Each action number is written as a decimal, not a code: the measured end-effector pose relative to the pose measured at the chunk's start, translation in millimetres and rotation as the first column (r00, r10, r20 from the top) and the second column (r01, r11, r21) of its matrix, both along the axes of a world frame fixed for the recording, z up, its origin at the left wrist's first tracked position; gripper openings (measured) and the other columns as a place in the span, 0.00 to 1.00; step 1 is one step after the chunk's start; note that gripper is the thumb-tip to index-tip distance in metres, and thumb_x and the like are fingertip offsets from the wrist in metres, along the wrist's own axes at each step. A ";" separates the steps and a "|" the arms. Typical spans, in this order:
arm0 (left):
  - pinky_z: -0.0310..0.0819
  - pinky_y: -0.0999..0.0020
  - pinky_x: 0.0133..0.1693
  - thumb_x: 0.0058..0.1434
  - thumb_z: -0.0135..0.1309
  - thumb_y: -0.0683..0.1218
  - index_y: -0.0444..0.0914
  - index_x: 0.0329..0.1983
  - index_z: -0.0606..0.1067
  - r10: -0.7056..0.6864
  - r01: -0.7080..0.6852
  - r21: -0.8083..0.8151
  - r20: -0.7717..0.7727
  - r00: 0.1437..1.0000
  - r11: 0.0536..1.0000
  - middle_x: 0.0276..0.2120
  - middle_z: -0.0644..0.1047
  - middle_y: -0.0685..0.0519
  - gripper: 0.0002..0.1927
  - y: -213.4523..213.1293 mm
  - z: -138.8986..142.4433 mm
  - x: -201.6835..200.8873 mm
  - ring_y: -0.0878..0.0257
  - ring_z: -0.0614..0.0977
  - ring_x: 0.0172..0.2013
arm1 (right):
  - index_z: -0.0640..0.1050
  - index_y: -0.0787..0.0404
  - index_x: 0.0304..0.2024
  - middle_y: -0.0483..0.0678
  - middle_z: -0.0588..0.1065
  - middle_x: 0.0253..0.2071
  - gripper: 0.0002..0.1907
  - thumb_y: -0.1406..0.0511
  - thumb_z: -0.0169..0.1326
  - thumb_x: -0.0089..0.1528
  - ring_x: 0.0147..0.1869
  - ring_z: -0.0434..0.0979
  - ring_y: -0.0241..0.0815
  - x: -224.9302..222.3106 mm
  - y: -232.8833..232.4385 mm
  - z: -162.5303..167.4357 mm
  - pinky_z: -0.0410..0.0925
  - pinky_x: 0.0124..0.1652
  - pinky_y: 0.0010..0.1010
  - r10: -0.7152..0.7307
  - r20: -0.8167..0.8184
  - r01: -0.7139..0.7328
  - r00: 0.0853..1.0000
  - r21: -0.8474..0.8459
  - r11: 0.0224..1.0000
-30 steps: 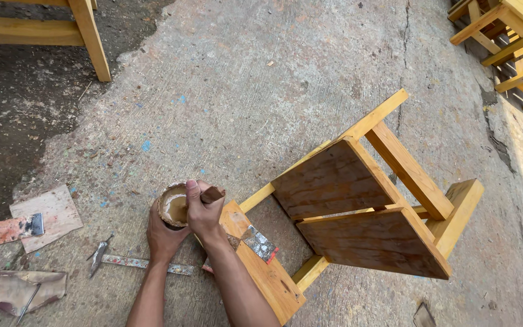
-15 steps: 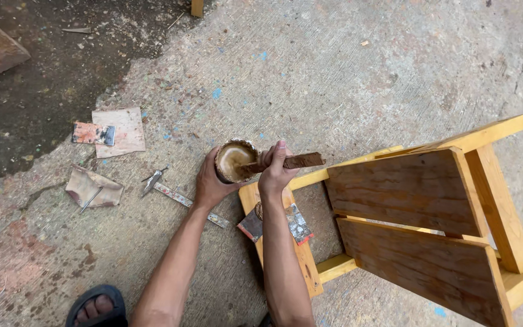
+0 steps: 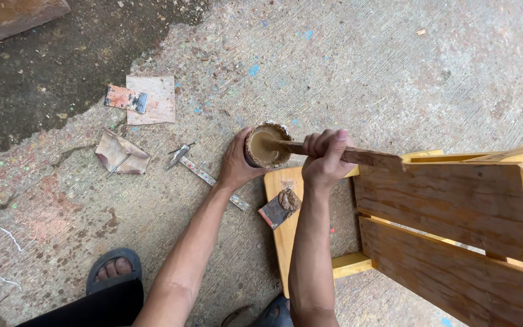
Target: The person stirs a brown wood filler paste in a can with a wooden stick, then scoops filler onto a spreader and presses it into holes and gaps on the seat and frame parts of a wooden chair, working over several chair pieces on the concrete floor.
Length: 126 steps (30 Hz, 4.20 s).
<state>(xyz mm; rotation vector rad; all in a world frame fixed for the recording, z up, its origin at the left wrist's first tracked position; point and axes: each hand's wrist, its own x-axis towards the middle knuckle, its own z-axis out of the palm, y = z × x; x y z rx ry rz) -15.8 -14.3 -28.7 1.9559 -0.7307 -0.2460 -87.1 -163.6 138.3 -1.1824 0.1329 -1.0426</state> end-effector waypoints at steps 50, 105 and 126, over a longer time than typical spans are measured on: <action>0.63 0.49 0.67 0.34 0.79 0.63 0.40 0.73 0.56 0.007 -0.007 -0.007 -0.109 0.994 1.000 0.68 0.67 0.43 0.67 -9.0 18.6 -1.2 0.46 0.69 0.68 | 0.60 0.56 0.25 0.40 0.53 0.16 0.25 0.57 0.46 0.75 0.17 0.48 0.31 11.0 -17.8 -8.5 0.47 0.18 0.30 0.023 -0.065 -0.027 0.998 -0.074 0.997; 0.62 0.49 0.66 0.34 0.79 0.62 0.39 0.73 0.55 0.010 -0.010 -0.005 -0.098 0.995 1.000 0.66 0.67 0.41 0.67 -7.4 17.7 -0.5 0.45 0.69 0.66 | 0.59 0.52 0.20 0.38 0.52 0.16 0.29 0.54 0.48 0.75 0.17 0.47 0.30 12.4 2.1 -27.8 0.46 0.18 0.31 0.024 -0.045 -0.023 0.999 0.035 0.999; 0.63 0.49 0.67 0.35 0.78 0.65 0.40 0.73 0.55 0.016 -0.018 -0.026 -0.069 0.998 0.999 0.68 0.67 0.42 0.67 -8.6 10.8 0.4 0.46 0.69 0.68 | 0.58 0.57 0.24 0.40 0.53 0.18 0.26 0.56 0.44 0.77 0.19 0.48 0.31 23.3 -2.3 -16.8 0.47 0.20 0.30 -0.149 0.030 0.151 0.988 -0.085 0.985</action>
